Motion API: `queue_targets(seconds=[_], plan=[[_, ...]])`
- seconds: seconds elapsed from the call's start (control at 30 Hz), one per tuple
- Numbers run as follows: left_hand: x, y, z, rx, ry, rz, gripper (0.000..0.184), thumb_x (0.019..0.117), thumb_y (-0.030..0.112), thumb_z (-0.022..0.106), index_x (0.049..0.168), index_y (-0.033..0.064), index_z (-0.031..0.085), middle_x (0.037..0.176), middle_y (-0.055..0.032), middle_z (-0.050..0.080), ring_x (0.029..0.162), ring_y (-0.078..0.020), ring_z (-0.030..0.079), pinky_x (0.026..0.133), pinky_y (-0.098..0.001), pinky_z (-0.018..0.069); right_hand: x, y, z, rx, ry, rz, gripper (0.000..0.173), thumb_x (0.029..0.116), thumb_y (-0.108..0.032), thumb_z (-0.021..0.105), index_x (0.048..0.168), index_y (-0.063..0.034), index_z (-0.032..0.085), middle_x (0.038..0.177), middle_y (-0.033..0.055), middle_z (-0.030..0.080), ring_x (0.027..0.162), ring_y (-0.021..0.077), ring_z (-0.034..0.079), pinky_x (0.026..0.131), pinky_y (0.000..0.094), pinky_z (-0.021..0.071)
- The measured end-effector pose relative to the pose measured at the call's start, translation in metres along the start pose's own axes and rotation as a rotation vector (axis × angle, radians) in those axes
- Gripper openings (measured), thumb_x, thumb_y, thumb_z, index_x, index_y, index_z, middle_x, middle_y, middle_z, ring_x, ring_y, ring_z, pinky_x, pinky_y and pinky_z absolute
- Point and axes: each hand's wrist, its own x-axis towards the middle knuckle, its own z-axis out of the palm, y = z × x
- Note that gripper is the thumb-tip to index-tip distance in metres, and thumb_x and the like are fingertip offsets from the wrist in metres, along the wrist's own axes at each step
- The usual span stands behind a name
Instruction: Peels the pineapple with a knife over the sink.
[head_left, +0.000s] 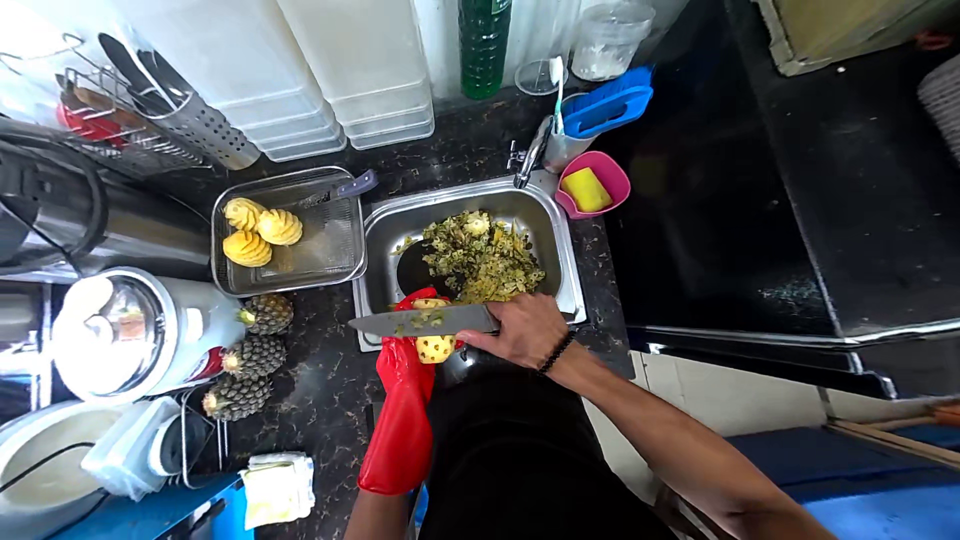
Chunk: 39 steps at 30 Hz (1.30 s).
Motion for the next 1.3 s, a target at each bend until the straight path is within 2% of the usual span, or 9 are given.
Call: queue_targets(seconds=[0.2, 0.4, 0.6, 0.67, 0.73, 0.93, 1.07, 1.23, 1.3], plan=[[0.007, -0.005, 0.002, -0.383, -0.037, -0.050, 0.034, 0.1121, 0.018, 0.033, 0.131, -0.0016, 0.054, 0.112, -0.0141, 0.065, 0.096, -0.0190, 0.066, 0.084, -0.0383, 0.0578, 0.003, 0.023, 0.003, 0.081, -0.094, 0.131, 0.082, 0.0925, -0.081, 0.043, 0.085, -0.0037, 0.071, 0.075, 0.0160, 0.067, 0.080, 0.0373, 0.069, 0.071, 0.0587, 0.0520], [0.045, -0.060, 0.002, -0.640, -0.429, 0.162, 0.049, 0.1115, 0.028, 0.023, 0.139, -0.0001, 0.052, 0.129, -0.0203, 0.065, 0.118, -0.0295, 0.065, 0.101, -0.0470, 0.0531, -0.006, -0.006, 0.007, 0.183, -0.025, -0.038, 0.088, 0.0882, -0.088, 0.034, 0.084, -0.0096, 0.072, 0.071, 0.0098, 0.067, 0.076, 0.0304, 0.070, 0.068, 0.0558, 0.0541], [0.028, -0.025, -0.007, -0.740, -0.496, -0.010, 0.049, 0.1107, 0.038, 0.026, 0.127, 0.0050, 0.057, 0.102, -0.0202, 0.069, 0.084, -0.0315, 0.071, 0.067, -0.0470, 0.0618, 0.005, 0.034, 0.020, 0.178, -0.029, 0.124, 0.079, 0.0941, -0.079, 0.043, 0.080, -0.0059, 0.069, 0.069, 0.0132, 0.064, 0.073, 0.0348, 0.068, 0.067, 0.0583, 0.0521], [0.033, -0.029, -0.009, -0.936, -0.641, -0.056, 0.060, 0.1066, 0.054, 0.028, 0.133, 0.0086, 0.058, 0.114, -0.0225, 0.069, 0.095, -0.0351, 0.071, 0.071, -0.0486, 0.0623, 0.003, 0.044, 0.025, 0.221, 0.034, 0.120, 0.079, 0.0954, -0.077, 0.041, 0.081, -0.0050, 0.069, 0.067, 0.0130, 0.063, 0.071, 0.0343, 0.067, 0.066, 0.0579, 0.0510], [0.035, -0.035, -0.009, -1.085, -0.714, -0.171, 0.072, 0.0968, 0.069, 0.042, 0.142, 0.0148, 0.054, 0.131, -0.0190, 0.063, 0.117, -0.0353, 0.065, 0.090, -0.0553, 0.0580, 0.000, 0.042, 0.030, 0.326, 0.083, 0.072, 0.077, 0.0978, -0.073, 0.039, 0.078, -0.0044, 0.068, 0.062, 0.0101, 0.058, 0.064, 0.0303, 0.063, 0.062, 0.0554, 0.0495], [0.034, -0.033, 0.012, -1.019, -0.462, -0.272, 0.055, 0.1059, 0.055, 0.033, 0.143, 0.0186, 0.052, 0.132, -0.0157, 0.063, 0.118, -0.0338, 0.064, 0.091, -0.0573, 0.0558, 0.003, 0.010, 0.022, 0.298, -0.081, 0.102, 0.078, 0.0952, -0.078, 0.040, 0.085, -0.0075, 0.072, 0.072, 0.0116, 0.066, 0.077, 0.0325, 0.068, 0.073, 0.0577, 0.0531], [0.024, -0.029, 0.015, -0.884, -0.361, -0.222, 0.055, 0.1090, 0.051, 0.020, 0.141, 0.0172, 0.051, 0.122, -0.0130, 0.064, 0.106, -0.0268, 0.065, 0.085, -0.0474, 0.0574, 0.000, -0.008, 0.013, 0.216, -0.088, 0.055, 0.087, 0.0889, -0.087, 0.036, 0.083, -0.0071, 0.070, 0.072, 0.0120, 0.066, 0.078, 0.0332, 0.070, 0.071, 0.0577, 0.0535], [-0.003, -0.015, 0.010, -0.810, -0.393, -0.036, 0.044, 0.1130, 0.026, 0.018, 0.144, 0.0052, 0.042, 0.130, -0.0128, 0.057, 0.117, -0.0182, 0.058, 0.101, -0.0341, 0.0493, -0.008, -0.022, 0.010, 0.084, -0.070, -0.026, 0.096, 0.0842, -0.094, 0.026, 0.084, -0.0088, 0.070, 0.072, 0.0104, 0.068, 0.078, 0.0307, 0.071, 0.069, 0.0534, 0.0537], [-0.015, 0.017, 0.015, -0.761, -0.286, -0.113, 0.039, 0.1124, 0.020, 0.026, 0.134, 0.0016, 0.053, 0.116, -0.0120, 0.062, 0.103, -0.0155, 0.062, 0.093, -0.0280, 0.0510, -0.009, -0.022, 0.016, 0.049, -0.005, -0.029, 0.096, 0.0838, -0.094, 0.026, 0.084, -0.0087, 0.071, 0.070, 0.0104, 0.068, 0.075, 0.0309, 0.071, 0.065, 0.0528, 0.0533]])
